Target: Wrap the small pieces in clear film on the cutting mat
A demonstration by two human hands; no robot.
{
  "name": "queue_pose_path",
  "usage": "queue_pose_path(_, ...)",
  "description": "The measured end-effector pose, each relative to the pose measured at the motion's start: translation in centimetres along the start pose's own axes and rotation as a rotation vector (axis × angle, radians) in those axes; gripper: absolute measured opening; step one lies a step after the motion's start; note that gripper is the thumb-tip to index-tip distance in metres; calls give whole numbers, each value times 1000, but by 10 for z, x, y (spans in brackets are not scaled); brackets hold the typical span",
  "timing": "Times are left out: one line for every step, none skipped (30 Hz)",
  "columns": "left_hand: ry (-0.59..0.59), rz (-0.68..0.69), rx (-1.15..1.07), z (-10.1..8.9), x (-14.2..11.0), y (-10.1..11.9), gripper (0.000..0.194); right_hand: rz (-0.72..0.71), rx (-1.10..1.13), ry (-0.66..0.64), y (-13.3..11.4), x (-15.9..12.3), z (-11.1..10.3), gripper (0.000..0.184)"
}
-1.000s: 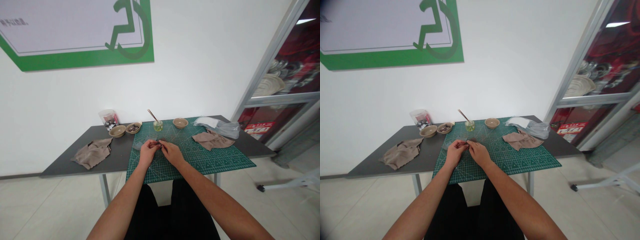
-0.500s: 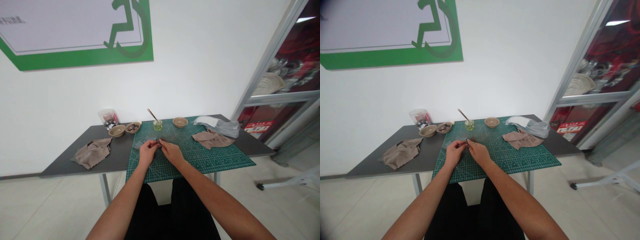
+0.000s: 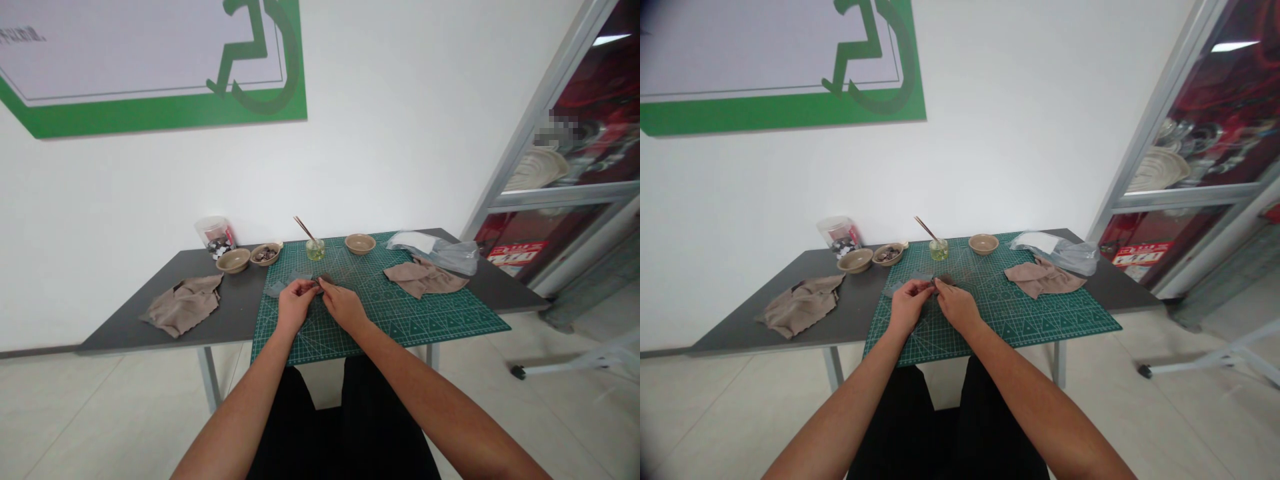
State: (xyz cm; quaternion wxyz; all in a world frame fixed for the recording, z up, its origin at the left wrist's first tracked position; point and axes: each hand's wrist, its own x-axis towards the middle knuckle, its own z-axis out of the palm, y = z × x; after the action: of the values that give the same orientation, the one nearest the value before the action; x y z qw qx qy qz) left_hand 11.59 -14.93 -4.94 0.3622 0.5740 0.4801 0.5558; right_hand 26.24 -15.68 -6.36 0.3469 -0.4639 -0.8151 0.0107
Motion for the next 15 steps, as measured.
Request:
queue_pose_path(1, -1, -8, 0, 0, 0, 16, 10, -2, 0, 0, 0, 0, 43)
queue_pose_path(-5, -1, -15, 0, 1, -1, 16, 11, -3, 2, 0, -1, 0, 43)
queue_pose_path(-11, 2, -21, 0, 1, -2, 16, 5, -3, 4, 0, -1, 0, 44)
queue_pose_path(-16, 4, -28, 0, 1, -3, 17, -3, -4, 6, 0, -1, 0, 45)
queue_pose_path(-18, 7, -38, 0, 2, -5, 18, -5, -6, 6, 0, -1, 0, 45)
queue_pose_path(-18, 7, -52, 0, 2, -7, 18, 1, -11, 2, 0, -1, 1, 44)
queue_pose_path(-17, 4, -67, 1, 2, -8, 19, 14, -19, -6, 0, -2, 1, 44)
queue_pose_path(-16, 0, -79, 1, 3, -9, 20, 31, -28, -16, 0, -1, 1, 43)
queue_pose_path(-19, -6, -86, 1, 3, -11, 21, 48, -37, -26, 0, -1, 1, 43)
queue_pose_path(-24, -11, -87, 2, 3, -11, 21, 61, -45, -37, 0, -1, 1, 43)
queue_pose_path(-31, -14, -88, 2, 4, -12, 21, 68, -50, -47, -1, -1, 1, 43)
queue_pose_path(-37, -14, -93, 2, 4, -12, 21, 72, -52, -56, -1, -1, 0, 43)
queue_pose_path(-38, -12, -104, 3, 4, -12, 21, 74, -50, -64, -2, 0, -1, 43)
queue_pose_path(-36, -10, -123, 3, 4, -11, 21, 72, -46, -75, -3, 0, -2, 43)
queue_pose_path(-34, -9, -146, 3, 3, -11, 21, 68, -37, -85, -4, 1, -3, 42)
